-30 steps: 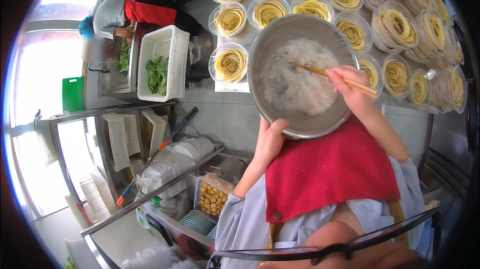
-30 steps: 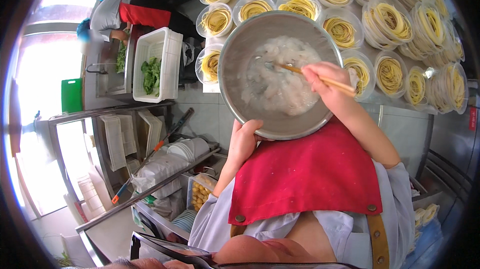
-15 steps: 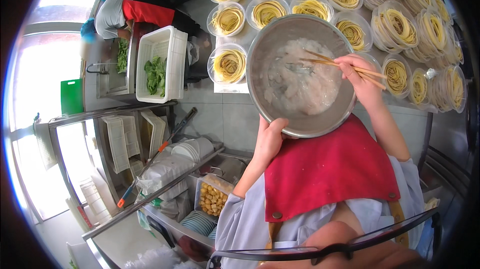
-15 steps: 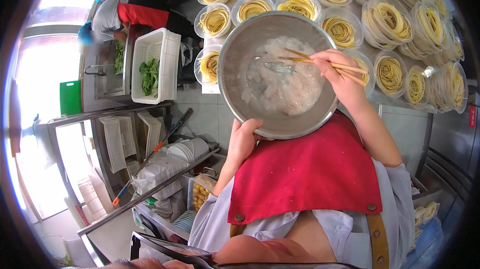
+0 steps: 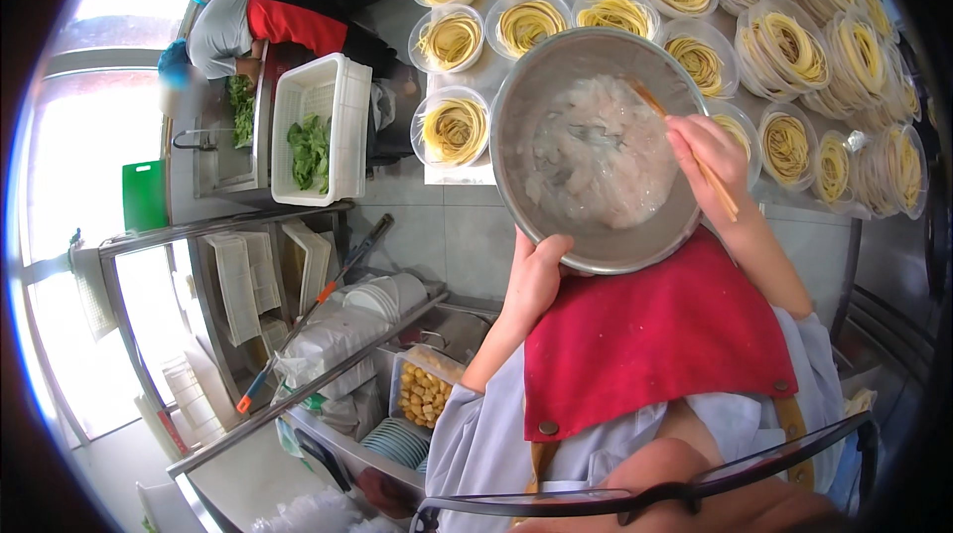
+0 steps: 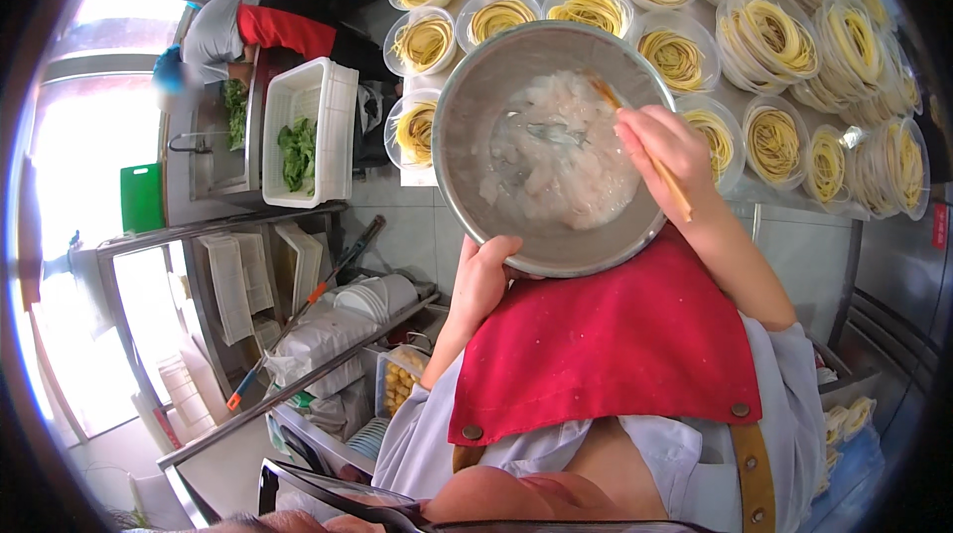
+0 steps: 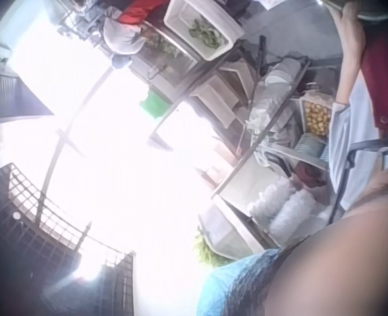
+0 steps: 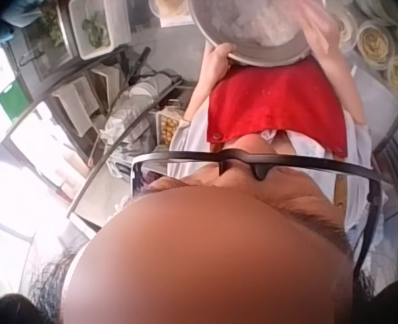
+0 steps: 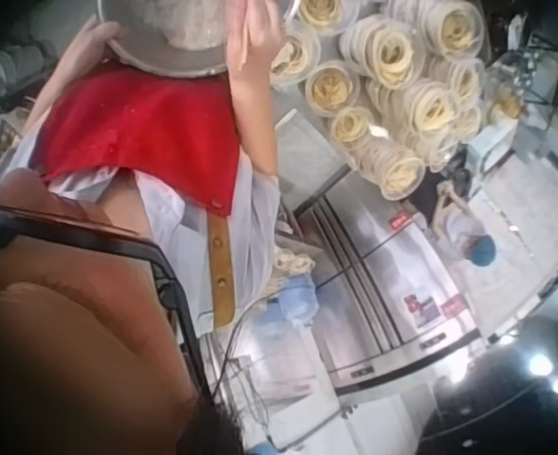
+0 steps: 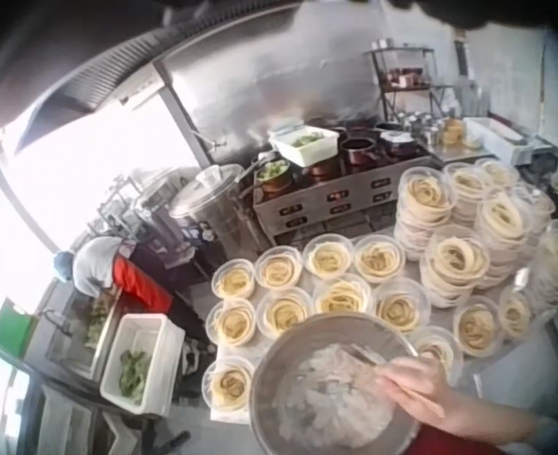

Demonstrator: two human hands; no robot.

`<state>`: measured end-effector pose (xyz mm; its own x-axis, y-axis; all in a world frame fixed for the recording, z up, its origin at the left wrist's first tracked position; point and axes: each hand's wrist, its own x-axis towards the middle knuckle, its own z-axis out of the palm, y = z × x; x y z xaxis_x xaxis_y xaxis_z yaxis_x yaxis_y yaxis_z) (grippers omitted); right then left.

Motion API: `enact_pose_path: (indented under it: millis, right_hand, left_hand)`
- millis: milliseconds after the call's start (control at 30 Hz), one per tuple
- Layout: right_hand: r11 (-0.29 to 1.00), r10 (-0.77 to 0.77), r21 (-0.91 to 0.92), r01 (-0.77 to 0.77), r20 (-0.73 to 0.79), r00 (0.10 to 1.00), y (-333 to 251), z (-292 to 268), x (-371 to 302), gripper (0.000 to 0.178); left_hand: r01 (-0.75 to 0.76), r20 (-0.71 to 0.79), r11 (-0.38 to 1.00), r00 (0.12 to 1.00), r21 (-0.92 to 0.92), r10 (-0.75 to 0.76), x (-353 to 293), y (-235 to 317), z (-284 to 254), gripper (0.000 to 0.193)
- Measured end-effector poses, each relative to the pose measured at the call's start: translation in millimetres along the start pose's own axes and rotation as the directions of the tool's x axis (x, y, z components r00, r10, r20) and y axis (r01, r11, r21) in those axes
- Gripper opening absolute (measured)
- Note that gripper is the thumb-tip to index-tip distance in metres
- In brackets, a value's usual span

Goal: The person uses chopsticks to pick up dumplings from a metal bowl and places them into individual plastic containers filled with noodles. The person repeats this process for multiple containers arranged on a stainless steel counter.

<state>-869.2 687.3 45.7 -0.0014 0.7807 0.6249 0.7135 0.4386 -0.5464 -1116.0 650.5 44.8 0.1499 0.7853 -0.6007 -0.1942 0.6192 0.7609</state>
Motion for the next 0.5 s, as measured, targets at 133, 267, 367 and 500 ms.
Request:
enact_pose_path:
  millis: [133, 267, 367, 500]
  right_hand:
    - [0.991, 0.026, 0.128, -0.037, 0.086, 0.996, 1, -8, 2, 0.01]
    - [0.988, -0.002, 0.154, -0.021, 0.148, 0.989, 4, -4, -3, 0.008]
    - [0.999, 0.003, 0.04, -0.006, 0.071, 0.997, 9, -12, 1, 0.007]
    - [0.986, 0.046, 0.152, -0.062, 0.106, 0.993, 1, -13, -1, 0.009]
  left_hand:
    - [0.029, -0.002, 1.0, 1.0, 0.0, -0.029, -3, 6, 5, 0.044]
    - [0.01, 0.006, 1.0, 1.0, 0.013, -0.01, -1, 1, 4, 0.044]
    - [-0.001, 0.006, 1.0, 1.0, 0.009, 0.0, -1, 1, 4, 0.043]
    - [0.014, -0.038, 0.999, 0.999, 0.029, -0.013, -8, 11, 9, 0.041]
